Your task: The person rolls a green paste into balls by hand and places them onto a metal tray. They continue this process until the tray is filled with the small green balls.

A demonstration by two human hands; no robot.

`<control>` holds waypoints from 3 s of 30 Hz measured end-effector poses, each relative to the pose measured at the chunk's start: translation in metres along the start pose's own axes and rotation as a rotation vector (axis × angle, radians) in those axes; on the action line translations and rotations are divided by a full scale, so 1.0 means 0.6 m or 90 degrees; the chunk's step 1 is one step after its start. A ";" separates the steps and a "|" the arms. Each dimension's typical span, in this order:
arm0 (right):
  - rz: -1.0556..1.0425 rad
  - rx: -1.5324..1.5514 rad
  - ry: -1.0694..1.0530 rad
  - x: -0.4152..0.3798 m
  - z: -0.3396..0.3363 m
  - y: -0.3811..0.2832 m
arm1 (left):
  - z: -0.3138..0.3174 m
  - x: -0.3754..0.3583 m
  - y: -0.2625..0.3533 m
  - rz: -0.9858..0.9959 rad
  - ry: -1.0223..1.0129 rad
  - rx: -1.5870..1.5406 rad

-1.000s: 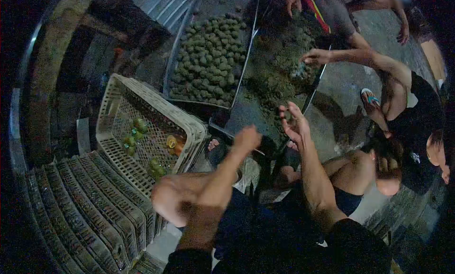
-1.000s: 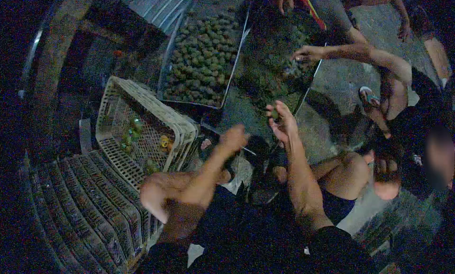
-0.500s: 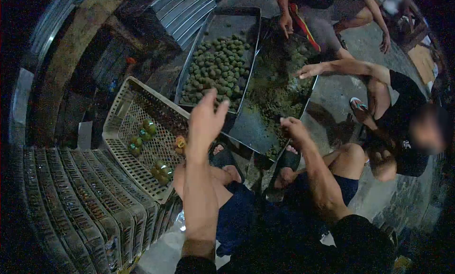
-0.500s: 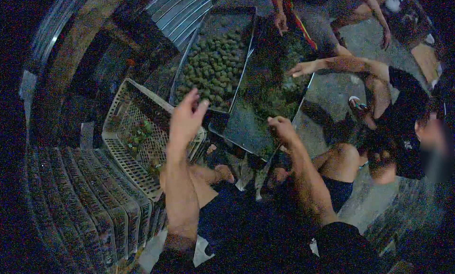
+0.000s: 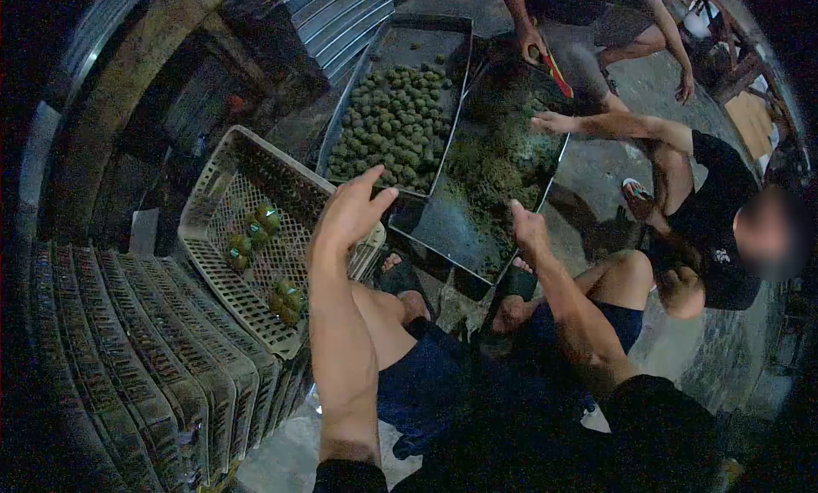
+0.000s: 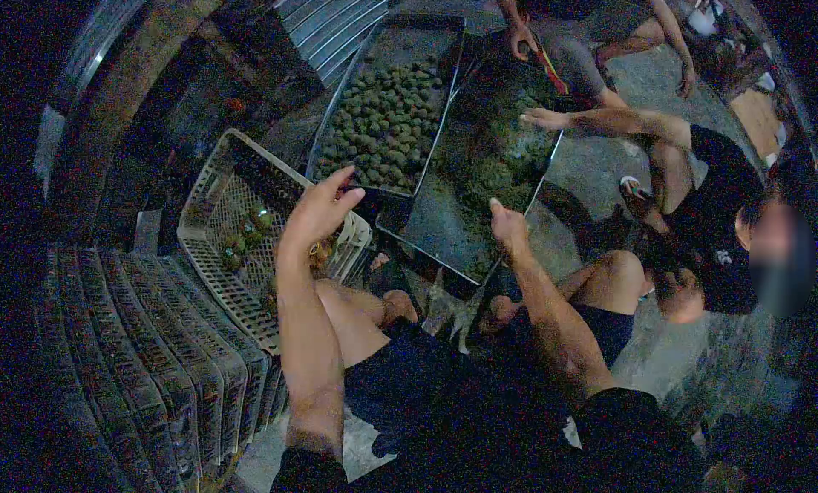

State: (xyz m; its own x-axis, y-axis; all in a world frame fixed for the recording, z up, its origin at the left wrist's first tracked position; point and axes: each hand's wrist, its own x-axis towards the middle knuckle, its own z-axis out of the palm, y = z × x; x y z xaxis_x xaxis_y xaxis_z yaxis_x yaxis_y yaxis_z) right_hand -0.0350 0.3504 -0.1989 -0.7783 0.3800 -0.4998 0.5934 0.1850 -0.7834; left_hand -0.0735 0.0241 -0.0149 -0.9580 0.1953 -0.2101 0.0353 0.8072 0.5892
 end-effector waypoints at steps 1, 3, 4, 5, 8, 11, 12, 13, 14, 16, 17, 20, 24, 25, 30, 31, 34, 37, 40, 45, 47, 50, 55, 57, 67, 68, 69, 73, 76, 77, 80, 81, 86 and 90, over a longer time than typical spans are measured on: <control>-0.096 -0.040 -0.042 0.000 0.000 0.003 | -0.003 0.000 -0.004 0.001 -0.004 -0.003; -0.132 -0.044 -0.125 -0.028 -0.010 -0.020 | -0.009 0.003 -0.013 0.005 -0.013 -0.025; -0.071 0.085 -0.168 -0.082 -0.022 -0.067 | -0.004 0.011 -0.031 0.024 -0.008 -0.017; -0.011 0.214 -0.210 -0.115 -0.028 -0.091 | -0.005 0.008 -0.031 0.024 -0.008 -0.019; 0.149 0.421 -0.257 -0.094 -0.052 -0.051 | -0.014 0.004 -0.031 -0.007 -0.021 -0.004; 0.145 0.477 -0.276 -0.035 -0.013 0.023 | -0.003 0.007 -0.044 0.021 0.011 0.018; 0.126 0.337 -0.199 -0.021 0.003 0.036 | -0.003 0.008 -0.043 0.027 0.009 0.021; 0.128 0.336 -0.201 -0.012 0.019 0.038 | -0.001 0.008 -0.042 0.032 0.004 0.024; 0.073 0.202 -0.105 -0.002 0.037 0.039 | 0.002 0.006 -0.042 0.030 0.001 0.024; -0.125 0.007 -0.010 -0.024 0.044 0.020 | 0.003 0.000 -0.037 0.042 0.002 0.010; -0.266 -0.051 0.003 -0.047 0.037 0.002 | 0.004 -0.004 -0.033 0.040 -0.001 0.011; -0.154 -0.185 -0.107 -0.054 0.027 -0.007 | -0.007 -0.026 -0.016 0.031 -0.018 -0.009; -0.107 0.056 -0.240 -0.060 -0.001 0.046 | -0.022 -0.051 -0.006 0.006 -0.008 -0.005; 0.064 0.152 -0.207 -0.056 -0.007 0.067 | -0.021 -0.055 -0.007 0.003 -0.010 -0.018; 0.196 0.029 -0.304 -0.007 0.017 0.160 | -0.015 -0.051 -0.010 0.007 -0.002 0.021; 0.128 -0.017 -0.325 0.022 0.039 0.173 | -0.015 -0.050 -0.006 0.005 -0.002 0.015; 0.007 0.131 -0.420 0.056 0.092 0.111 | -0.011 -0.045 -0.007 0.029 0.007 0.016; 0.100 0.207 -0.409 0.056 0.117 0.006 | -0.008 -0.048 -0.005 0.055 0.010 0.017; -0.147 -0.356 -0.417 0.138 0.118 0.099 | -0.015 -0.041 0.002 0.040 -0.010 0.022; -0.208 -0.757 -0.738 0.112 0.036 0.303 | -0.019 -0.037 -0.002 0.030 -0.050 -0.013; -0.220 -0.735 -0.739 0.116 0.055 0.344 | -0.025 -0.034 0.002 0.055 -0.067 -0.009; -0.276 -0.695 -0.657 0.161 0.128 0.377 | -0.022 -0.031 -0.002 0.008 -0.093 -0.010; -0.297 -0.566 -0.546 0.179 0.121 0.372 | -0.023 -0.010 -0.016 0.017 -0.086 0.045; -0.267 -0.320 -0.497 0.201 0.081 0.349 | -0.023 -0.006 -0.017 -0.039 -0.103 0.034; 0.120 -0.024 -0.248 0.108 0.009 0.085 | -0.015 -0.004 0.026 0.018 -0.063 -0.026; 0.086 -0.093 -0.219 0.090 0.012 0.069 | -0.013 0.001 0.025 0.019 -0.068 -0.002; 0.053 -0.163 -0.188 0.079 0.011 0.064 | -0.009 0.004 0.023 0.020 -0.072 0.023; -0.060 -0.198 -0.108 0.072 0.012 0.076 | 0.009 0.011 -0.001 0.071 -0.033 0.041; -0.079 -0.125 -0.154 0.076 -0.004 0.090 | 0.014 0.011 -0.007 0.047 -0.062 0.024; -0.084 -0.101 -0.169 0.077 -0.012 0.096 | 0.015 0.010 -0.008 0.049 -0.060 0.039; 0.039 0.173 -0.220 0.043 -0.042 0.053 | 0.017 0.010 -0.010 0.046 -0.062 0.054; 0.087 0.215 -0.222 0.037 -0.050 0.047 | 0.019 0.009 -0.011 0.036 -0.074 0.054; -0.038 -0.089 -0.192 0.022 -0.011 0.043 | 0.025 0.004 -0.007 0.054 -0.061 0.048; -0.224 -0.431 -0.086 0.027 0.011 0.038 | 0.028 0.003 -0.011 0.068 -0.046 0.042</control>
State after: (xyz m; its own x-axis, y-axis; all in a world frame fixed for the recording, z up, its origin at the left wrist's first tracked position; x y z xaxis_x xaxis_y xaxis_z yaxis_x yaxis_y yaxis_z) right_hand -0.0354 0.3551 -0.2275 -0.9366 0.0902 -0.3387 0.2690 0.8046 -0.5294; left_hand -0.0709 0.0288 -0.0323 -0.9249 0.3197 -0.2058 0.1568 0.8139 0.5594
